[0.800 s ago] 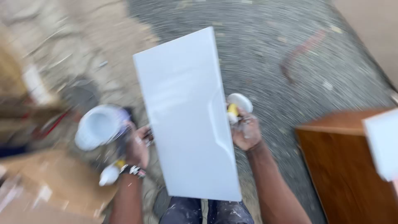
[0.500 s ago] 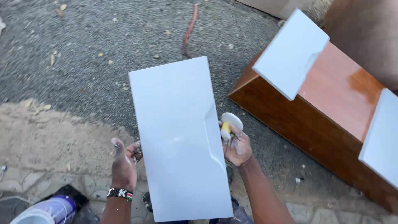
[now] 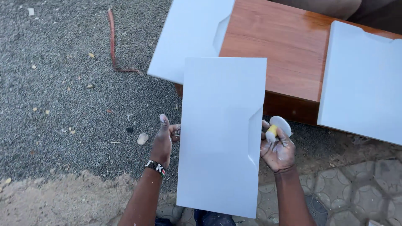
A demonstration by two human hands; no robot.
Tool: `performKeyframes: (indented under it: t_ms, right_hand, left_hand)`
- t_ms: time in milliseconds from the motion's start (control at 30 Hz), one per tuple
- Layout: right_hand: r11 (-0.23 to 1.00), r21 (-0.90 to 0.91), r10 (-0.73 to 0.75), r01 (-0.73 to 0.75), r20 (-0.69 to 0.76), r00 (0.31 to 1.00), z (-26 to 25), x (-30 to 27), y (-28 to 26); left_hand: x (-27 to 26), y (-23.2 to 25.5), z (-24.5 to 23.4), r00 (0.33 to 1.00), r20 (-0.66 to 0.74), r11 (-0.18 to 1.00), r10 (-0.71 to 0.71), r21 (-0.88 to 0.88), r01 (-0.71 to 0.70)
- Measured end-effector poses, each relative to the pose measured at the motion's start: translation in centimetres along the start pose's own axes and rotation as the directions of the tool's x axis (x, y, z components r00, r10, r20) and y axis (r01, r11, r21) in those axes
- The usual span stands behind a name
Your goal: Painting white furniture panels using a sponge dipped in a paint bucket.
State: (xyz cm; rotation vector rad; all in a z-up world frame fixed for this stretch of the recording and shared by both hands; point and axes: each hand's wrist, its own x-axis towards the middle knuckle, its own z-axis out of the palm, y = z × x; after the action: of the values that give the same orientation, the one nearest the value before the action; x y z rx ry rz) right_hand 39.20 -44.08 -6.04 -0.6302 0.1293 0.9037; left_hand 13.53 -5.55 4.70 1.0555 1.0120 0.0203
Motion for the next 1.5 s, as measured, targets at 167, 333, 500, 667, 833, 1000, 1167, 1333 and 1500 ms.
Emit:
performKeyframes:
  t_ms: [167, 333, 500, 667, 833, 1000, 1167, 1333, 1500]
  right_hand:
    - [0.995, 0.005, -0.097, 0.097, -0.023, 0.995, -4.6, 2.1, -9.6]
    - [0.984, -0.029, -0.177, 0.175, -0.086, 0.981, -6.0, 5.8, -16.1]
    - [0.98, -0.107, -0.183, 0.169, -0.147, 0.972, -8.0, 11.7, -21.3]
    - [0.972, -0.131, -0.221, 0.194, -0.235, 0.947, -6.6, 18.8, -24.2]
    - [0.969, -0.143, -0.238, 0.202, -0.324, 0.916, -4.4, 24.5, -25.1]
    - [0.969, -0.172, -0.235, 0.178, -0.415, 0.879, -5.5, 28.1, -25.4]
    - [0.971, -0.179, -0.226, 0.16, -0.452, 0.863, -5.7, 29.7, -26.0]
    - [0.965, -0.207, -0.242, 0.16, -0.476, 0.846, -4.9, 29.9, -26.9]
    - [0.937, -0.334, -0.268, 0.104, -0.492, 0.828, -0.7, 30.0, -27.0]
  left_hand:
    - [6.0, 3.6, 11.7, 0.997, 0.074, 1.0, 0.001, 0.028, -0.004]
    - [11.5, 7.5, 19.1, 0.996, 0.089, 0.998, 0.001, 0.063, -0.007]
    - [14.6, 14.5, 25.2, 0.997, 0.078, 0.985, -0.027, 0.17, 0.014]
    - [20.6, 20.5, 28.8, 0.991, 0.124, 0.958, -0.043, 0.287, 0.006]
    - [33.7, 18.1, 27.8, 0.994, 0.101, 0.923, -0.031, 0.384, -0.011]
    - [37.6, 19.6, 28.2, 0.989, 0.144, 0.879, -0.033, 0.474, -0.04]
    - [37.6, 21.8, 29.6, 0.992, 0.123, 0.866, -0.02, 0.498, -0.044]
    - [40.5, 19.1, 29.1, 0.971, 0.197, 0.788, 0.133, 0.574, -0.224]
    - [36.8, 21.3, 29.9, 0.969, 0.171, 0.782, 0.176, 0.573, -0.243]
